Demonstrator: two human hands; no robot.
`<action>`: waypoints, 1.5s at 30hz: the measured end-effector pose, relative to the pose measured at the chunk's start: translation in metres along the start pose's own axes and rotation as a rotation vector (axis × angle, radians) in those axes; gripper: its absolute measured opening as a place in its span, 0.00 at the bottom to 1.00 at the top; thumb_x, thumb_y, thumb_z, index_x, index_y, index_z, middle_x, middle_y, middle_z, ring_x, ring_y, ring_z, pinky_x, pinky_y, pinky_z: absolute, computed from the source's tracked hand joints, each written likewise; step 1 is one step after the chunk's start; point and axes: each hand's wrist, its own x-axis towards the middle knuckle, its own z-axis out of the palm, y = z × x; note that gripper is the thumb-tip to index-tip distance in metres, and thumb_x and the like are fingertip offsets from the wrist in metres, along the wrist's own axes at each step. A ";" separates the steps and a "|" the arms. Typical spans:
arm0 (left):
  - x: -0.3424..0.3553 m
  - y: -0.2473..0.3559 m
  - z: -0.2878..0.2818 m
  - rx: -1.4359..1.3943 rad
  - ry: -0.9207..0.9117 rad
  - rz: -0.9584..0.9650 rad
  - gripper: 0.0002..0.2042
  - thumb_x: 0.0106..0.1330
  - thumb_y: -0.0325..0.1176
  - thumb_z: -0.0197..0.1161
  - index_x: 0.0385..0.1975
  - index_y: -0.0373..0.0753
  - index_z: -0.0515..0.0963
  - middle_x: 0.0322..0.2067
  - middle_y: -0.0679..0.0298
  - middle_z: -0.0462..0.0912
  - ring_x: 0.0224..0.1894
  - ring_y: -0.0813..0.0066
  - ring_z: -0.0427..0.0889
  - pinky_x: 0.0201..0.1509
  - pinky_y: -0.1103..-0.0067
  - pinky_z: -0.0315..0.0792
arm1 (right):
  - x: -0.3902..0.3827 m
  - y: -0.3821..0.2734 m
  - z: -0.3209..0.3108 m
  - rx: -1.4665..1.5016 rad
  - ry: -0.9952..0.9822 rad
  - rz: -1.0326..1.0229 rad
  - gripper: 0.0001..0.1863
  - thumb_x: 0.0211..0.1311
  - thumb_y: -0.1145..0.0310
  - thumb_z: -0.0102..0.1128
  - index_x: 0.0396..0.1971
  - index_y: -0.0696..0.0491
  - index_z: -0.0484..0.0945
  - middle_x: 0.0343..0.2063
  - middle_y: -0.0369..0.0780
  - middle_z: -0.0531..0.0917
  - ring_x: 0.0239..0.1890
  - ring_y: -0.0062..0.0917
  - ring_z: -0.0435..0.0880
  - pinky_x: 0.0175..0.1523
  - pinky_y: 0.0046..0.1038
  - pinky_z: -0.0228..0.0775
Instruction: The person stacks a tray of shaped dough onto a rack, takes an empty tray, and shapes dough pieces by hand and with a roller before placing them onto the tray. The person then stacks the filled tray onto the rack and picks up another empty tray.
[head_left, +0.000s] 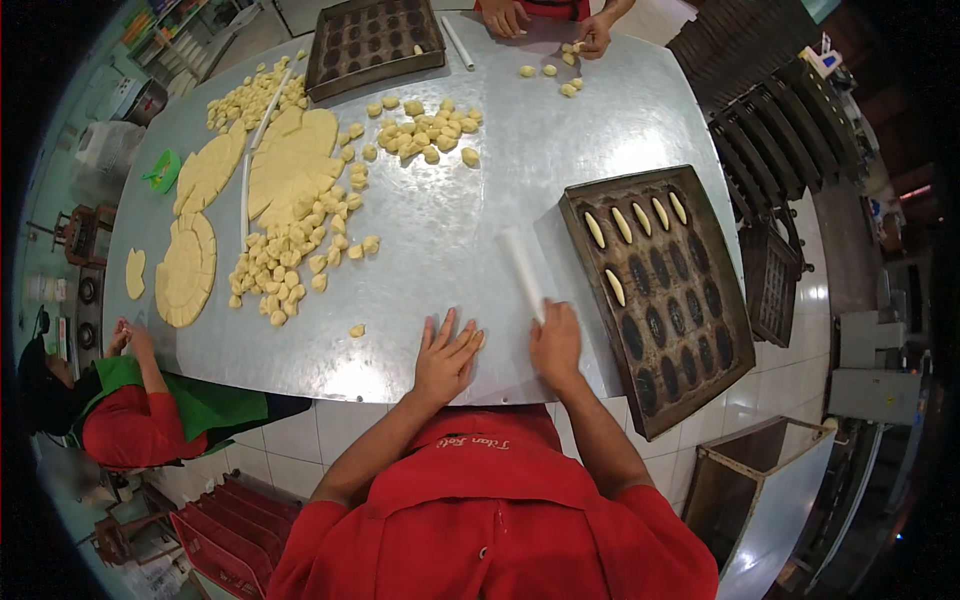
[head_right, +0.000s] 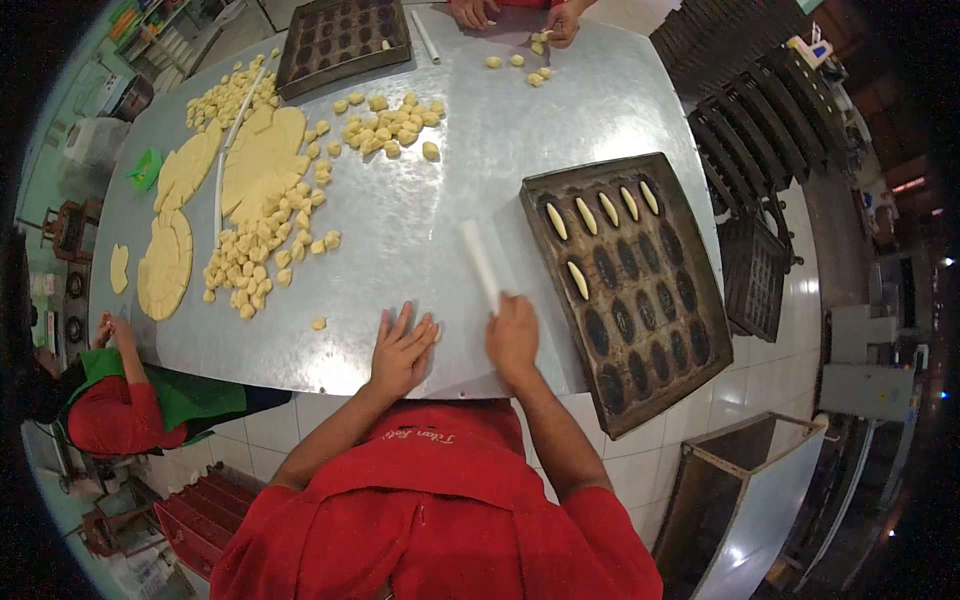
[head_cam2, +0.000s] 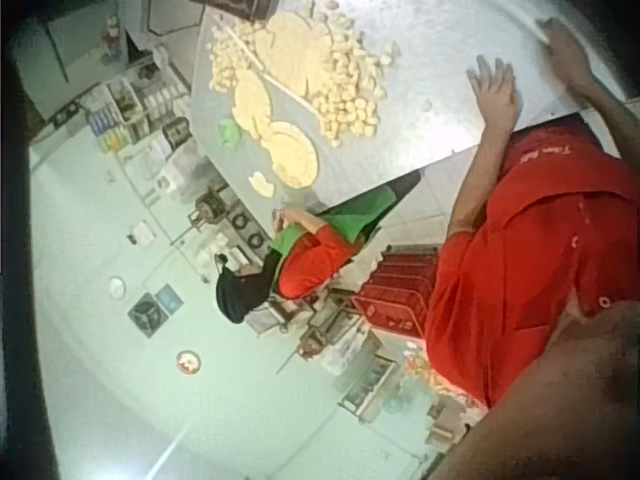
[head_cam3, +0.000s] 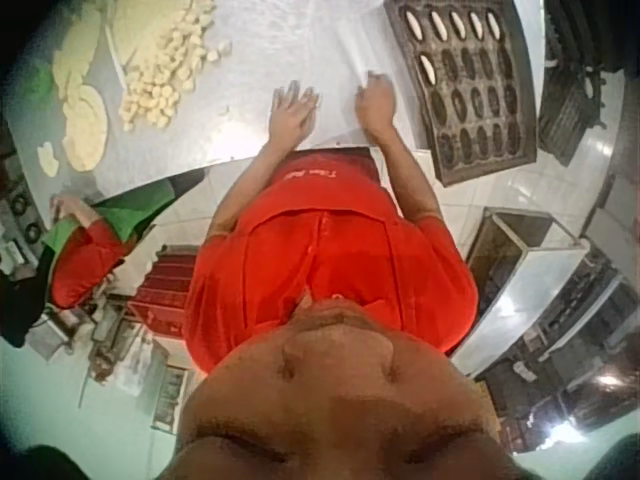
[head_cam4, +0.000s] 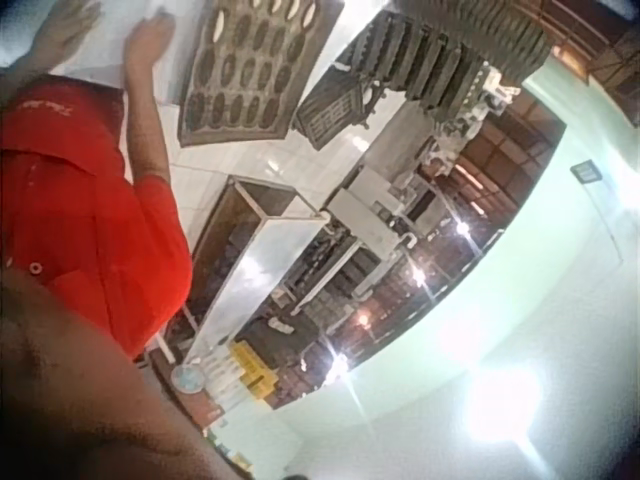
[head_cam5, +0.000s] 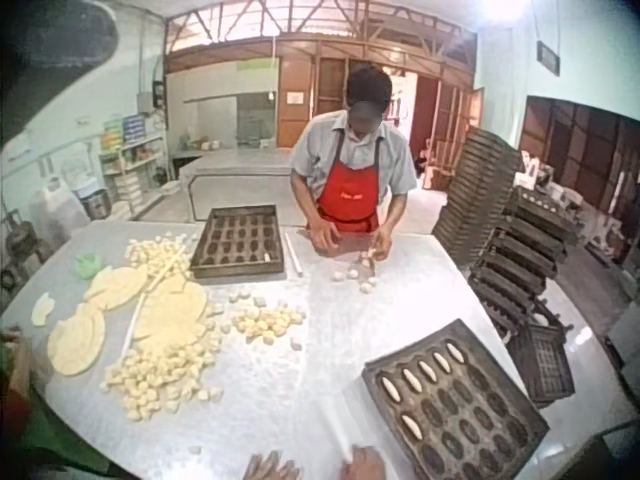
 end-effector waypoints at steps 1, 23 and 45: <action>0.004 0.004 -0.007 0.083 -0.002 0.005 0.19 0.58 0.33 0.64 0.52 0.47 0.79 0.58 0.61 0.75 0.65 0.60 0.69 0.67 0.56 0.59 | -0.006 -0.005 0.002 0.126 -0.082 -0.108 0.20 0.53 0.71 0.60 0.48 0.59 0.74 0.43 0.46 0.77 0.44 0.41 0.76 0.50 0.40 0.70; -0.003 -0.020 0.003 -0.019 -0.206 -0.109 0.34 0.60 0.41 0.54 0.63 0.26 0.60 0.68 0.44 0.54 0.73 0.51 0.49 0.73 0.54 0.44 | -0.035 -0.041 0.024 -0.101 -0.098 -0.326 0.28 0.59 0.60 0.54 0.58 0.59 0.70 0.65 0.50 0.65 0.69 0.39 0.61 0.65 0.50 0.55; -0.056 -0.017 -0.004 -0.249 -0.191 0.086 0.26 0.60 0.32 0.58 0.60 0.32 0.68 0.64 0.49 0.65 0.69 0.54 0.60 0.71 0.58 0.52 | -0.051 -0.052 0.015 0.318 -0.168 -0.376 0.29 0.58 0.65 0.56 0.58 0.64 0.66 0.59 0.56 0.68 0.65 0.48 0.63 0.70 0.50 0.48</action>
